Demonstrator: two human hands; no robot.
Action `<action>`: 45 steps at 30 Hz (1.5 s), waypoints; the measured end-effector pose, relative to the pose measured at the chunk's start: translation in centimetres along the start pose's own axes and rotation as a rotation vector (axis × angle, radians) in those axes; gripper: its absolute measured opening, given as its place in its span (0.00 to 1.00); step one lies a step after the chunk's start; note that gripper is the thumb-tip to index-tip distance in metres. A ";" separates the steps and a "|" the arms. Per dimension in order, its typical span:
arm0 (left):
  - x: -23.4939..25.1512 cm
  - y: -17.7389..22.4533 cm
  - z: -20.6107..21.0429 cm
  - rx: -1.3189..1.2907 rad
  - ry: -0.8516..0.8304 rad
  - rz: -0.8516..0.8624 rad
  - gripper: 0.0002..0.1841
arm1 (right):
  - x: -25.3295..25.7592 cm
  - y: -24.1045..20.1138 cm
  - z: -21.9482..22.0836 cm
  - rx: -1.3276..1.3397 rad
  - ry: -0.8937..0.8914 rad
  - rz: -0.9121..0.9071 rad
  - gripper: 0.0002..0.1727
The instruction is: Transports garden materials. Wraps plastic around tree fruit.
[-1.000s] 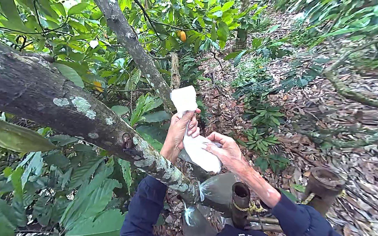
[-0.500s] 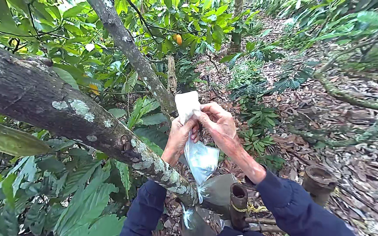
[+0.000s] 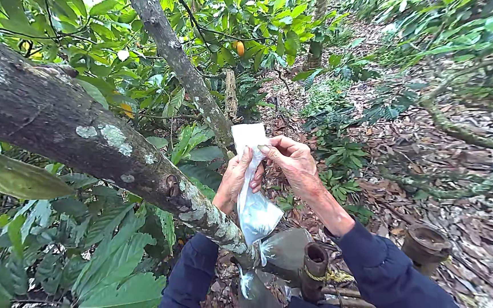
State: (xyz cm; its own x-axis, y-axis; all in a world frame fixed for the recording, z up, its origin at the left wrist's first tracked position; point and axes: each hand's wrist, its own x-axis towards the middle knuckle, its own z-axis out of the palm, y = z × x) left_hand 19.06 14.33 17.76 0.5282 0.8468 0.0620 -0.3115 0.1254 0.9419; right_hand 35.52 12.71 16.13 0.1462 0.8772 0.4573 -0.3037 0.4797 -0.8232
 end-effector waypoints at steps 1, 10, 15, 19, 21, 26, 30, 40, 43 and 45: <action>0.0 -0.1 0.0 -0.007 -0.004 -0.002 0.26 | 0.0 0.1 0.0 -0.003 0.004 -0.012 0.08; -0.2 -0.3 0.2 0.041 -0.016 0.065 0.16 | 0.1 0.2 -0.4 0.090 -0.020 -0.015 0.08; -0.4 -0.1 -0.7 -0.097 0.054 0.080 0.22 | -0.3 0.4 -0.9 0.141 -0.038 -0.027 0.06; -0.8 0.3 -0.9 -0.031 0.137 0.138 0.19 | -0.5 1.0 -1.1 0.103 0.006 -0.018 0.07; -1.1 0.3 -0.6 0.057 0.167 0.171 0.15 | -0.5 0.7 -1.0 0.057 -0.018 0.034 0.13; -1.9 1.0 0.6 0.179 0.326 0.190 0.09 | 0.0 -0.4 -0.6 -0.102 -0.072 0.023 0.10; -2.7 2.1 2.5 0.159 0.520 0.400 0.03 | 0.2 -1.7 0.2 -0.110 -0.133 -0.103 0.09; -8.9 5.6 -4.9 0.241 0.836 0.658 0.16 | 1.4 -9.7 0.0 -0.178 -0.190 -0.294 0.07; -12.3 7.7 -4.3 0.308 1.030 0.837 0.10 | 2.1 -13.9 -0.8 -0.200 -0.297 -0.404 0.08; -14.4 8.6 -5.2 0.313 1.079 0.926 0.11 | 2.2 -16.9 -0.9 -0.198 -0.373 -0.439 0.09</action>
State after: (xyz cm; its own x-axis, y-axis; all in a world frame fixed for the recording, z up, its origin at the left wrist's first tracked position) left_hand 4.67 5.89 23.21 -0.6442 0.5467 0.5349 0.0522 -0.6663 0.7439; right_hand 41.80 6.52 30.73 -0.1322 0.5482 0.8258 -0.1037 0.8209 -0.5616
